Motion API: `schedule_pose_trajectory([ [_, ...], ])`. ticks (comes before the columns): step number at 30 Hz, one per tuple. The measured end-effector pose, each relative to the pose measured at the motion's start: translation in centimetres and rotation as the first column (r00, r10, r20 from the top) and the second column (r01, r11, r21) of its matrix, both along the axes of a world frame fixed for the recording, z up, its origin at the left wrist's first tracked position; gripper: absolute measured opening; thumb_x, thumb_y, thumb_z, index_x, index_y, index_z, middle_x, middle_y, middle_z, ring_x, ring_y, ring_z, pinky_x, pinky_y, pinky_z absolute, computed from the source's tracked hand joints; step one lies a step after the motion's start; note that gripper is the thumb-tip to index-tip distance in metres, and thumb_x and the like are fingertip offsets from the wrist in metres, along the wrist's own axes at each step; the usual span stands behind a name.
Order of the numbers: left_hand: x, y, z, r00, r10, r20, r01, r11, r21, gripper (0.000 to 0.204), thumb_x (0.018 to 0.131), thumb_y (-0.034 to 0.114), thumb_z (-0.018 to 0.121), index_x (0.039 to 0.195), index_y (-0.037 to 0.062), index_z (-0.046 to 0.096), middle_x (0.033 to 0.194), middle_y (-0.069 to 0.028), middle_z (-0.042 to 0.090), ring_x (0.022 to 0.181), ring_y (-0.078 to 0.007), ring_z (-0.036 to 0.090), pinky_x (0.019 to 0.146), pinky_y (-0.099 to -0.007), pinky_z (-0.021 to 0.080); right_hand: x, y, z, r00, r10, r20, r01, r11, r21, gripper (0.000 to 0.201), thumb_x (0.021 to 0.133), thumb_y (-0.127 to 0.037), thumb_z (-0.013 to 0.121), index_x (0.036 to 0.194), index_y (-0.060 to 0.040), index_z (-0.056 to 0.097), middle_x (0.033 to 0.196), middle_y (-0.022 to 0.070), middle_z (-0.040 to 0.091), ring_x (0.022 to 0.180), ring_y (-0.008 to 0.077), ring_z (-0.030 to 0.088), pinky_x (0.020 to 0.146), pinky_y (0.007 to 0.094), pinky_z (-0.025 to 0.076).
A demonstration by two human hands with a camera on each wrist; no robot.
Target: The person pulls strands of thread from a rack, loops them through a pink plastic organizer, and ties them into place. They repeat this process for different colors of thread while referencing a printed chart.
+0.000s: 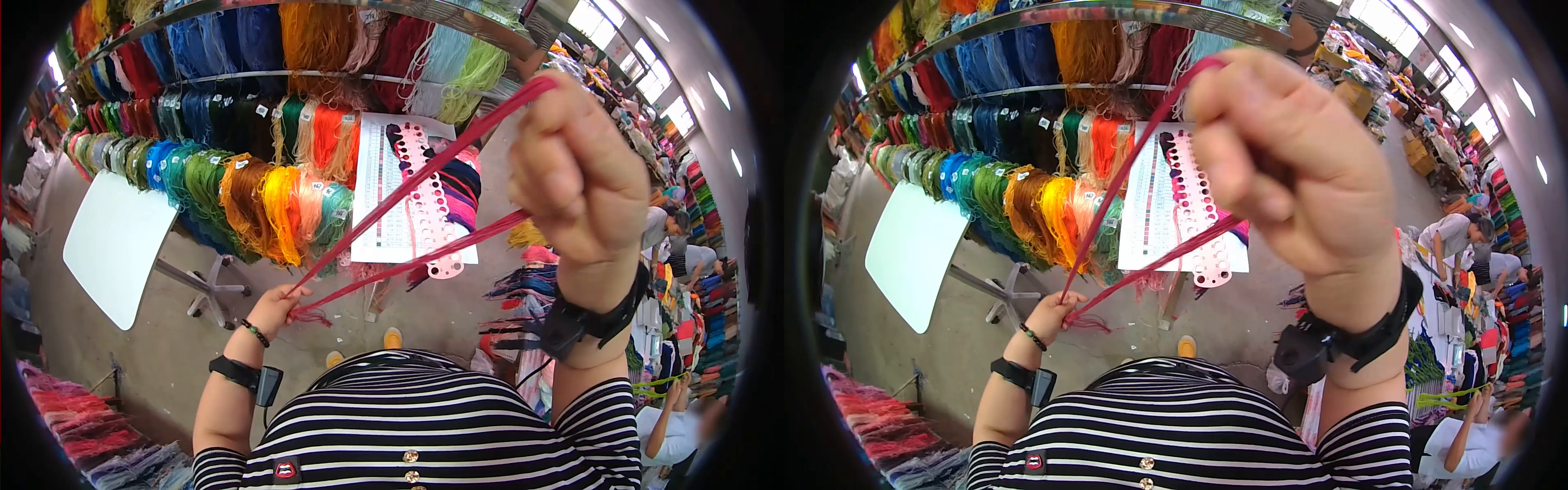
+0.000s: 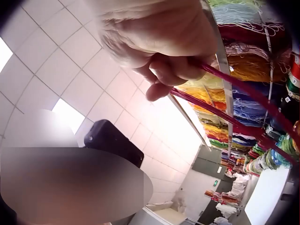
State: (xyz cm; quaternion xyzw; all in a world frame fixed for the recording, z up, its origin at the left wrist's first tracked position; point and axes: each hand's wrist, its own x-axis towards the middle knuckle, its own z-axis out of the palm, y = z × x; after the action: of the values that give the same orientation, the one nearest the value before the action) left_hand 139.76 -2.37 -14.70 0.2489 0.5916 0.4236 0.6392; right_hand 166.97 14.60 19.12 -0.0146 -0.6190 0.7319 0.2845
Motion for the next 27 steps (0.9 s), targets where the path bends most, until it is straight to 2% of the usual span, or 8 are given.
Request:
schedule_pose_trajectory([
  [6,-0.8,-3.2,-6.8,0.960,0.275,0.045,-0.260,0.941,-0.215,0.021,0.099,0.019,0.043,0.112,0.0106,0.057,0.066,0.0043,0.053,0.049,-0.0053,0.042,0.043,-0.0189,0.029,1.2,1.7,2.5,0.977,0.068,-0.203,-0.080,0.996,-0.050,0.020,0.100,-0.014,0.038,0.108,-0.0008,0.049,0.071,0.0008,0.052,0.048,0.0063,0.034,0.046,0.0203,0.026],
  [7,-1.5,-3.8,-8.5,0.959,0.282,0.017,-0.270,0.933,-0.240,0.025,0.096,0.019,0.051,0.119,0.0102,0.055,0.079,-0.0017,0.062,0.058,-0.0099,0.054,0.049,-0.0217,0.040,1.1,1.9,2.7,0.971,0.100,-0.218,-0.114,0.992,-0.054,0.018,0.099,-0.011,0.036,0.109,-0.0008,0.048,0.073,0.0015,0.053,0.050,0.0071,0.035,0.048,0.0207,0.027],
  [12,-2.3,-4.9,-9.9,0.888,0.060,-0.456,-0.220,0.927,-0.305,0.052,0.082,0.010,0.066,0.131,0.0035,0.048,0.111,-0.0109,0.063,0.095,-0.0185,0.061,0.078,-0.0298,0.049,-0.8,1.1,1.0,0.970,0.173,-0.172,-0.175,0.985,0.004,0.020,0.096,-0.011,0.042,0.111,0.0011,0.047,0.072,0.0042,0.058,0.045,0.0081,0.044,0.041,0.0213,0.029],
  [15,-3.2,-3.6,-5.4,0.848,0.005,-0.530,-0.036,0.998,-0.047,0.052,0.079,0.003,0.064,0.129,-0.0007,0.049,0.119,-0.0110,0.060,0.105,-0.0182,0.057,0.084,-0.0296,0.048,-3.4,-2.5,-1.6,0.914,0.106,0.392,-0.076,0.993,-0.091,0.022,0.094,-0.021,0.054,0.104,-0.0011,0.058,0.073,0.0074,0.066,0.053,0.0049,0.055,0.046,0.0155,0.040],
  [17,-1.9,-1.7,0.5,0.935,0.157,-0.317,-0.028,0.926,0.376,0.044,0.084,0.009,0.060,0.127,0.0009,0.052,0.117,-0.0100,0.061,0.092,-0.0133,0.060,0.076,-0.0249,0.048,-5.5,-3.0,-5.4,0.719,0.303,0.626,-0.298,0.947,-0.116,0.021,0.095,-0.023,0.051,0.100,-0.0046,0.059,0.086,0.0025,0.066,0.069,0.0050,0.057,0.056,0.0187,0.044],
  [19,0.4,-0.7,9.0,0.998,0.056,-0.010,-0.049,0.929,0.366,0.040,0.091,0.020,0.056,0.126,0.0025,0.053,0.106,-0.0054,0.064,0.076,-0.0065,0.057,0.064,-0.0187,0.043,-7.1,-3.1,-10.8,0.674,0.400,0.621,-0.431,0.896,-0.110,0.022,0.097,-0.021,0.049,0.102,-0.0029,0.059,0.091,0.0025,0.065,0.075,0.0073,0.058,0.064,0.0217,0.046],
  [22,2.1,0.0,13.0,0.960,-0.193,0.203,0.088,0.897,0.433,0.042,0.094,0.030,0.051,0.127,0.0036,0.053,0.092,-0.0003,0.063,0.066,-0.0023,0.051,0.056,-0.0159,0.035,-7.5,-3.1,-12.8,0.636,0.351,0.687,-0.421,0.904,-0.072,0.021,0.096,-0.021,0.049,0.100,-0.0032,0.059,0.089,0.0015,0.064,0.072,0.0069,0.056,0.065,0.0218,0.046],
  [27,1.0,-1.1,12.5,0.977,-0.205,0.065,0.168,0.917,0.361,0.028,0.095,0.026,0.053,0.098,0.0016,0.066,0.070,0.0048,0.052,0.061,-0.0040,0.042,0.055,-0.0171,0.032,-5.3,-0.9,-12.8,0.605,0.179,0.776,-0.227,0.973,-0.047,0.019,0.095,-0.020,0.052,0.095,-0.0039,0.062,0.088,0.0014,0.065,0.073,0.0060,0.055,0.067,0.0209,0.045],
])
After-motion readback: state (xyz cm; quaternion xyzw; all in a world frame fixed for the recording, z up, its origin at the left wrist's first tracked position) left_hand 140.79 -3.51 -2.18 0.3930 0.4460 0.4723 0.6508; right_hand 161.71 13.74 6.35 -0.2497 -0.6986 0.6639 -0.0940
